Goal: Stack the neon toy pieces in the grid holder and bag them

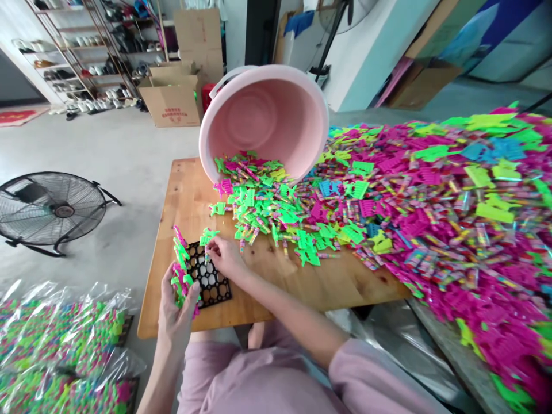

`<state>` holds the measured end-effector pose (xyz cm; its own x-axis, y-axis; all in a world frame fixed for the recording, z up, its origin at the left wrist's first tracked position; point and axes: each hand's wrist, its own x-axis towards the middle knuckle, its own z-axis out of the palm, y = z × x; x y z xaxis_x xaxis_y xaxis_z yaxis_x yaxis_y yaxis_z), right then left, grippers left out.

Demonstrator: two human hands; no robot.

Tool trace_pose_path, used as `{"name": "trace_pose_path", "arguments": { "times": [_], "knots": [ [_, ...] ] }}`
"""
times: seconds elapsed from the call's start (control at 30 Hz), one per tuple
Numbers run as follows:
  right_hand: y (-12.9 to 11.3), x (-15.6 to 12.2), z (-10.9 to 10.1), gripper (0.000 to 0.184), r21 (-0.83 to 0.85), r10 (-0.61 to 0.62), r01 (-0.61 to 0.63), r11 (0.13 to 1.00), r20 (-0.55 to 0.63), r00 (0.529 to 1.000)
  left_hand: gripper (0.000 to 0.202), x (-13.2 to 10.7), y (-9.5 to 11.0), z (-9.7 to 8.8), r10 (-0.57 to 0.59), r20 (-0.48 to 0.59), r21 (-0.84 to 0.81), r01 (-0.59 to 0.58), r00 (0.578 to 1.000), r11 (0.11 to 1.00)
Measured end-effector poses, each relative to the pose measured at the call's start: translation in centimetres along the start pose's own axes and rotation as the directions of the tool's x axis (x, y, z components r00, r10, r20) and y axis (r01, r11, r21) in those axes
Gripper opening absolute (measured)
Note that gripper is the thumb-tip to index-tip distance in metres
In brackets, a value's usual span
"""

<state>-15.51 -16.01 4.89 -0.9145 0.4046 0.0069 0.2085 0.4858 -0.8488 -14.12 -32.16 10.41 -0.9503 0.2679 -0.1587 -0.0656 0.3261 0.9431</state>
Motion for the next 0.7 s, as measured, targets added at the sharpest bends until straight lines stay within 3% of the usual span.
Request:
{"name": "trace_pose_path", "arguments": {
  "times": [0.17, 0.27, 0.43, 0.57, 0.7],
  "knots": [
    [-1.8, 2.0, -0.1, 0.026, -0.307, 0.115, -0.106, 0.946, 0.013, 0.993, 0.074, 0.4, -1.3, 0.0, 0.046, -0.027, 0.007, -0.046, 0.999, 0.999],
    [-1.9, 2.7, 0.0, 0.039, -0.288, 0.171, -0.155, 0.945, 0.031, 0.985, 0.074, 0.6, -1.5, -0.1, 0.055, -0.012, 0.012, -0.055, 0.998, 0.998],
    [-0.2, 1.7, 0.0, 0.039, 0.118, 0.257, -0.246, 0.962, -0.094, 0.962, 0.076, 0.3, -0.9, -0.1, 0.040, -0.011, 0.012, -0.040, 0.999, 0.999],
    [0.9, -0.4, 0.6, 0.031, 0.483, 0.248, -0.245, 0.841, 0.060, 0.967, 0.078, 0.1, -0.3, 0.0, 0.006, -0.011, 0.035, -0.006, 1.000, 0.999],
    [1.1, -1.6, 2.1, 0.035, 0.645, 0.140, -0.210, 0.735, 0.159, 0.977, 0.079, 0.0, 0.2, 0.1, 0.009, -0.016, 0.024, -0.009, 1.000, 1.000]
  ]
}}
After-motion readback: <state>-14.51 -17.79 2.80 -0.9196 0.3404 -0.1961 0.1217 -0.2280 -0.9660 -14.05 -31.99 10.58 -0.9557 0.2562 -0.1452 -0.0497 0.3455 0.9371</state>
